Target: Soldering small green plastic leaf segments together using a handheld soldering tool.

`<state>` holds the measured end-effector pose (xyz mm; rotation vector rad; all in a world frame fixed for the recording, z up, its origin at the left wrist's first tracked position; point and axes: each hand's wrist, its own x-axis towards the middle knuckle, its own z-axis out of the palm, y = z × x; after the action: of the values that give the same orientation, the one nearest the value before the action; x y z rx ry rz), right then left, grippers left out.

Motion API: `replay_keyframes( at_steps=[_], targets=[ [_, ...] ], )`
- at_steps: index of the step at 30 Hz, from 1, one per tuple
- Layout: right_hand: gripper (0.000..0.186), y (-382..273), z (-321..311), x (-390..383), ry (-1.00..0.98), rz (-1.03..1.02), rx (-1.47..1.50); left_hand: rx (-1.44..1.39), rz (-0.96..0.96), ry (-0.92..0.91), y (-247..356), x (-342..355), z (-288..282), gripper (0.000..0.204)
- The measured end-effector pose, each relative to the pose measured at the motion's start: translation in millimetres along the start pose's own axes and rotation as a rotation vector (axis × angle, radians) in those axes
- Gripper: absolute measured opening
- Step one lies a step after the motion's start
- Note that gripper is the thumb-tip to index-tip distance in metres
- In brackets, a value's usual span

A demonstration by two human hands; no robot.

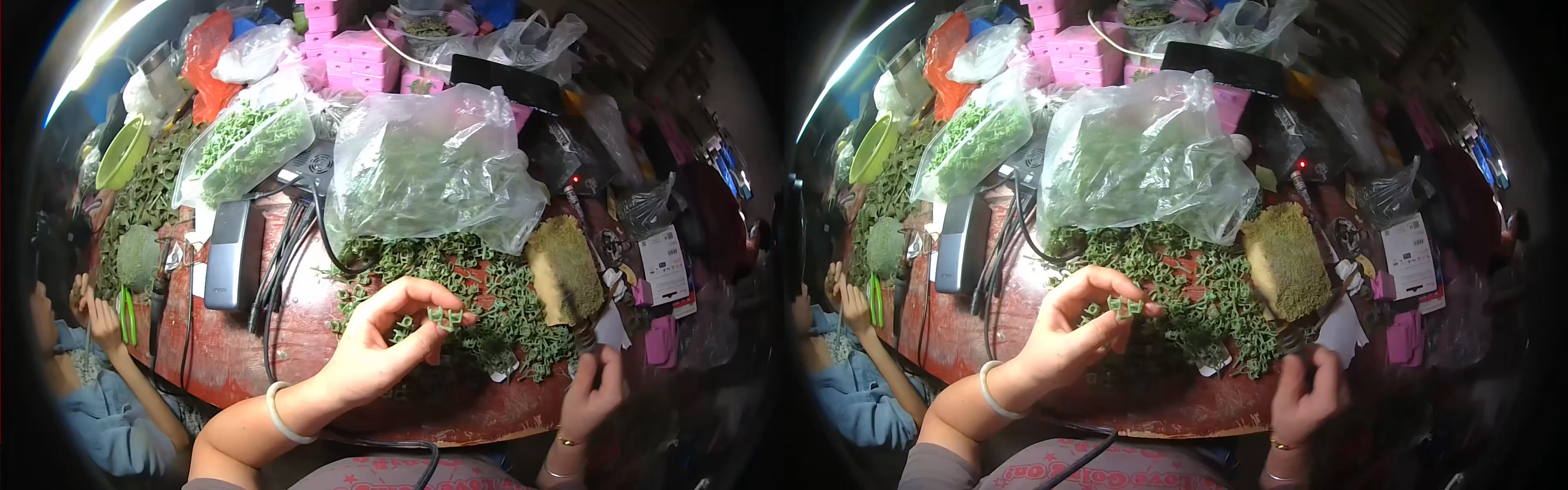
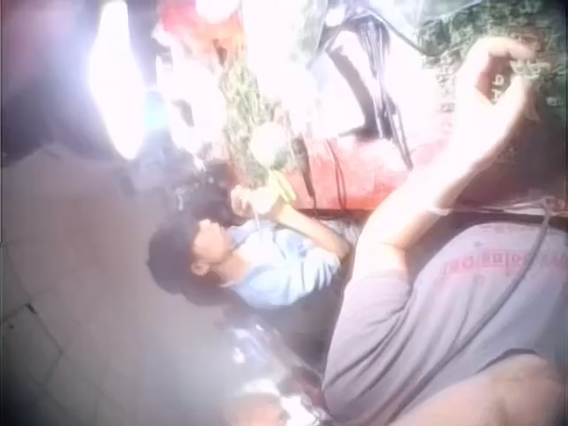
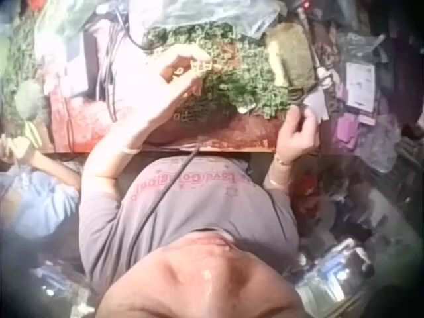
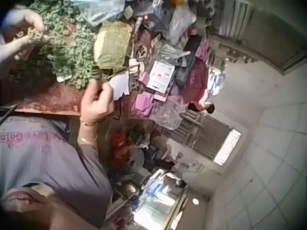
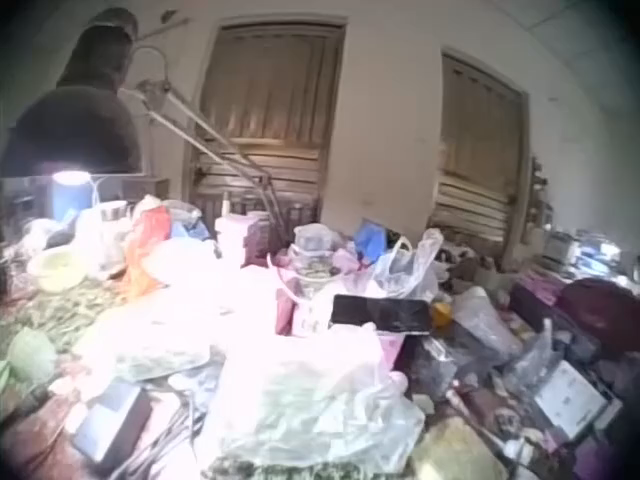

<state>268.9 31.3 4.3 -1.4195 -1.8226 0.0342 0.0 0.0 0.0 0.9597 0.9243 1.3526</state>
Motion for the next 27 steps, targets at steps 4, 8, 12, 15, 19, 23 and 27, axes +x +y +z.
replay_keyframes(
  at_steps=[4, 8, 12, 15, 19, 23, 27],
  targets=[
    [0.043, -19, 3, -6, -0.133, -0.208, 0.08, -0.025, 0.002, 0.028, -2, 1, 3, 0.021],
    [0.039, -23, 9, -6, -0.202, -0.226, 0.137, -0.031, 0.002, 0.019, -4, 2, 7, 0.021],
    [0.037, -22, 12, -8, -0.233, -0.232, 0.117, -0.023, 0.011, 0.013, -4, 2, 5, 0.021],
    [0.037, -24, 13, -7, -0.238, -0.239, 0.109, -0.019, 0.007, 0.013, -2, 2, 5, 0.021],
    [0.036, -24, 14, -7, -0.251, -0.228, 0.107, -0.019, 0.0, 0.014, -2, 1, 5, 0.021],
    [0.036, -24, 15, -7, -0.245, -0.237, 0.114, -0.017, 0.001, 0.022, -2, 1, 5, 0.021],
    [0.036, -24, 17, -7, -0.241, -0.246, 0.11, -0.023, -0.001, 0.027, -1, 1, 5, 0.021]
  ],
)
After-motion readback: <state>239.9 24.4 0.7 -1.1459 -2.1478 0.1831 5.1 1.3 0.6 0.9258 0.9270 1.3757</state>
